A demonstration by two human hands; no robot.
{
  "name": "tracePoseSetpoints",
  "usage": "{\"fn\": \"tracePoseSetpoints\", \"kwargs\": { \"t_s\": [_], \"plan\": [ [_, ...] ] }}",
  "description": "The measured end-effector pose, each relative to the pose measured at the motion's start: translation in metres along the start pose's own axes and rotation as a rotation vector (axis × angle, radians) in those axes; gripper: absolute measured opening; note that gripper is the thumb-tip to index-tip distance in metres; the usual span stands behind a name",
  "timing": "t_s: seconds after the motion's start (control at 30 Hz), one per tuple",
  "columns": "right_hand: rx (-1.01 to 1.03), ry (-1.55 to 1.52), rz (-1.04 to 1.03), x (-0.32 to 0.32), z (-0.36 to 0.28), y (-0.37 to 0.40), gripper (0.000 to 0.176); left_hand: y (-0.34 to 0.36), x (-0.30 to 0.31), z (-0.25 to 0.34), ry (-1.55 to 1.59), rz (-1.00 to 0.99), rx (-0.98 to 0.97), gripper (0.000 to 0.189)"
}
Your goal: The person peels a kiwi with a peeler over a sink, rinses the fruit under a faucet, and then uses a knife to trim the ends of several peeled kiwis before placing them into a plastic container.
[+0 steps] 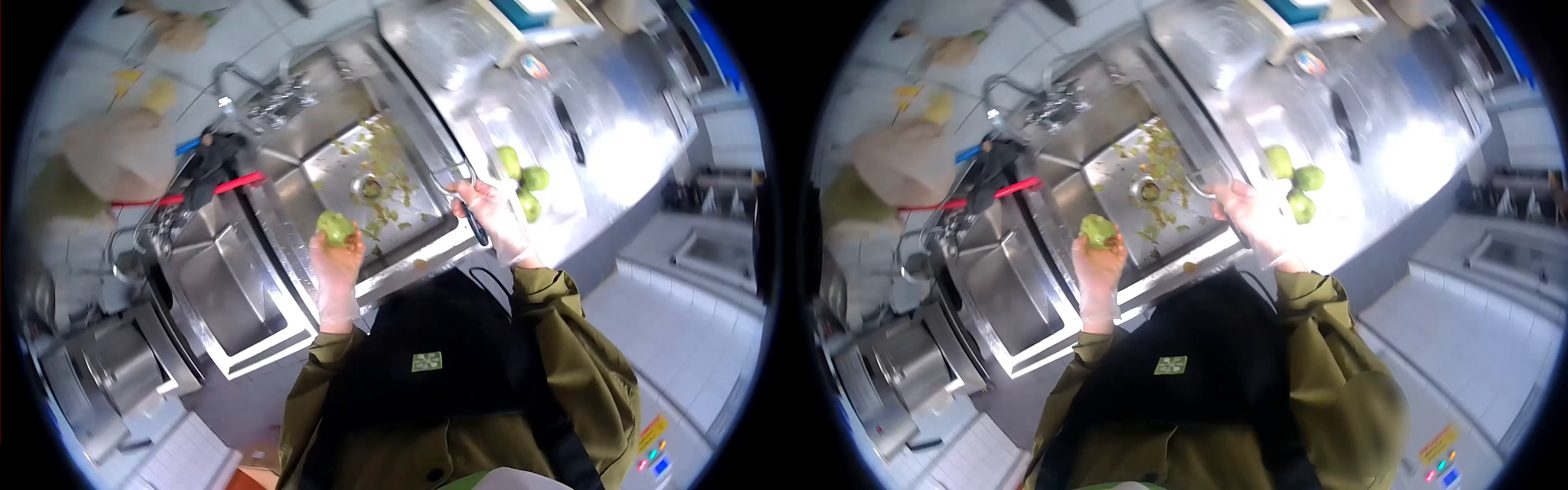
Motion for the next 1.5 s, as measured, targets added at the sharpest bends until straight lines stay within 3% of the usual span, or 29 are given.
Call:
{"fn": "tracePoseSetpoints", "kwargs": {
  "t_s": [0.03, 0.1, 0.17, 0.3, 0.37, 0.43, 0.57, 0.6, 0.7, 0.73, 0.83, 0.93, 1.07, 1.2, 1.3, 1.4, 1.5],
  "plan": [
    [-0.001, 0.057, -0.009, -0.011, 0.012, -0.035, 0.027, 0.001, 0.001, 0.003, 0.023, -0.01, -0.009, 0.041],
    [0.27, 0.316, -0.008, -0.053, -0.049, -0.05, 0.029, 0.003, 0.008, 0.009, 0.003, 0.04, -0.069, 0.042],
    [0.7, 0.789, 0.094, -0.104, -0.1, -0.096, 0.031, 0.012, 0.006, 0.017, -0.017, 0.094, -0.157, 0.043],
    [1.121, 0.998, 0.253, -0.198, -0.172, -0.178, 0.025, 0.02, 0.036, 0.026, -0.093, 0.034, -0.22, 0.041],
    [1.176, 1.132, 0.368, -0.231, -0.19, -0.226, 0.024, 0.026, 0.055, 0.029, -0.088, 0.109, -0.236, 0.04],
    [0.802, 1.425, 0.241, -0.251, -0.202, -0.263, 0.035, 0.036, 0.066, 0.035, -0.117, 0.214, -0.276, 0.04],
    [0.602, 1.279, 0.133, -0.254, -0.183, -0.318, 0.031, 0.049, 0.1, 0.033, -0.007, 0.339, -0.266, 0.041],
    [0.658, 1.273, 0.172, -0.253, -0.181, -0.308, 0.031, 0.05, 0.104, 0.033, 0.007, 0.297, -0.298, 0.045],
    [0.821, 1.626, 0.294, -0.264, -0.175, -0.239, 0.031, 0.053, 0.108, 0.033, 0.066, 0.346, -0.318, 0.048],
    [0.621, 1.489, 0.169, -0.265, -0.172, -0.233, 0.033, 0.05, 0.108, 0.033, 0.084, 0.319, -0.309, 0.048],
    [0.591, 1.448, -0.109, -0.288, -0.141, -0.195, 0.037, 0.046, 0.104, 0.037, 0.088, 0.324, -0.317, 0.045],
    [0.063, 0.897, -0.416, -0.289, -0.073, -0.229, 0.041, 0.047, 0.093, 0.046, 0.075, 0.333, -0.316, 0.045],
    [0.049, 0.8, -0.287, -0.27, -0.08, -0.203, 0.036, 0.051, 0.091, 0.05, 0.068, 0.297, -0.361, 0.046],
    [0.321, 0.946, -0.195, -0.257, -0.105, -0.183, 0.034, 0.05, 0.106, 0.045, 0.08, 0.316, -0.326, 0.046],
    [0.364, 1.125, -0.134, -0.253, -0.125, -0.162, 0.043, 0.051, 0.114, 0.043, 0.117, 0.354, -0.312, 0.044],
    [0.385, 1.095, -0.192, -0.252, -0.123, -0.161, 0.041, 0.051, 0.117, 0.043, 0.11, 0.371, -0.298, 0.043],
    [0.595, 1.119, -0.146, -0.258, -0.113, -0.18, 0.039, 0.055, 0.111, 0.048, 0.092, 0.352, -0.305, 0.043]
  ]
}}
Point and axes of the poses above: each hand's wrist, its own y-axis away from the middle knuckle, its own x-axis out of the back of the hand, z = x × y, the point moved 8 cm from there along -y, towards the middle knuckle, and after that the axes turned 8 degrees about -x, right-handed, at the moved point
